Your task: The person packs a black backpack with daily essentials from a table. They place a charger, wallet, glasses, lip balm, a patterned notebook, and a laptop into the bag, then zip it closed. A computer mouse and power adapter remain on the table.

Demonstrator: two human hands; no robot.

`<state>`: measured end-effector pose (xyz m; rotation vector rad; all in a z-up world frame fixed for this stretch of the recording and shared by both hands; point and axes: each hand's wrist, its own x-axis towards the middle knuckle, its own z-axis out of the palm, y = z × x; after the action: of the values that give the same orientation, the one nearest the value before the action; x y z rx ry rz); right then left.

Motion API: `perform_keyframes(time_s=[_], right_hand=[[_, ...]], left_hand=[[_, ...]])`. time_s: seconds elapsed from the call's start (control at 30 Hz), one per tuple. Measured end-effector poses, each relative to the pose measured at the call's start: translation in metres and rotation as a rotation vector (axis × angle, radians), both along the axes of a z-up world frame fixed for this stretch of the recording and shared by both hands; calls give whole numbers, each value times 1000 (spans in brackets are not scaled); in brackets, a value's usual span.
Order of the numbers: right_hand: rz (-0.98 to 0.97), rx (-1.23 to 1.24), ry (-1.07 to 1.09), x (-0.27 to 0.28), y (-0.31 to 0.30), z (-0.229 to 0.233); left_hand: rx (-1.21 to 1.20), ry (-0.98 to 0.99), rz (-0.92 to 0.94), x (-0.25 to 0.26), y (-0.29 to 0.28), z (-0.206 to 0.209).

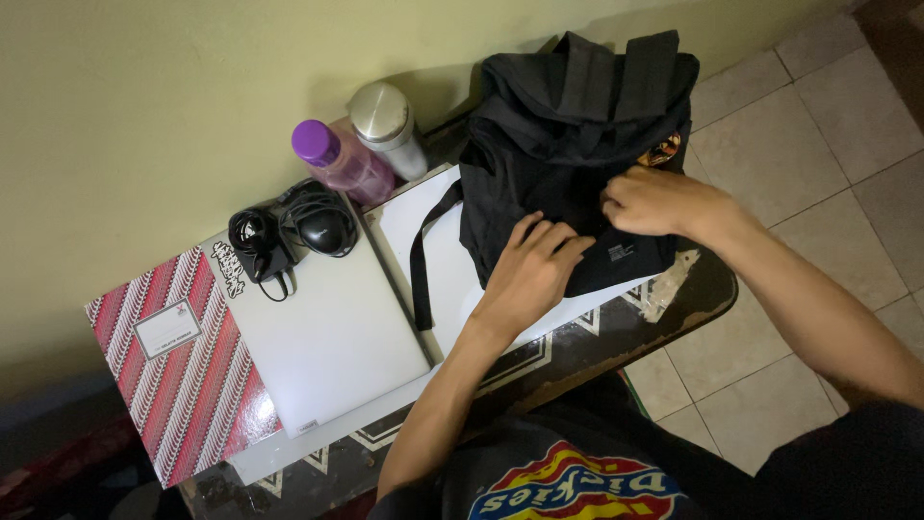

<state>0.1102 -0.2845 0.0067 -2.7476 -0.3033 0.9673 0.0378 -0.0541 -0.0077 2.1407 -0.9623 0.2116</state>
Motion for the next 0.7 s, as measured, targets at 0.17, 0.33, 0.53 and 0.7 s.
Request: perform_keyframes(time_s=[0.17,0.33,0.53,0.7], right_hand=[[5,-123,54,-2,1,-8],[268,-113,-7,-3,-5,-22],[157,-58,-7,-6,-5,-19],[-255,471,-411,-22,-28,-5]], left_hand=[[-1,8,-1,2,1,1],[-15,43,5,3,4,-1],[-30,45,23,3,8,-1],[-72,62,103,5,17,-1]])
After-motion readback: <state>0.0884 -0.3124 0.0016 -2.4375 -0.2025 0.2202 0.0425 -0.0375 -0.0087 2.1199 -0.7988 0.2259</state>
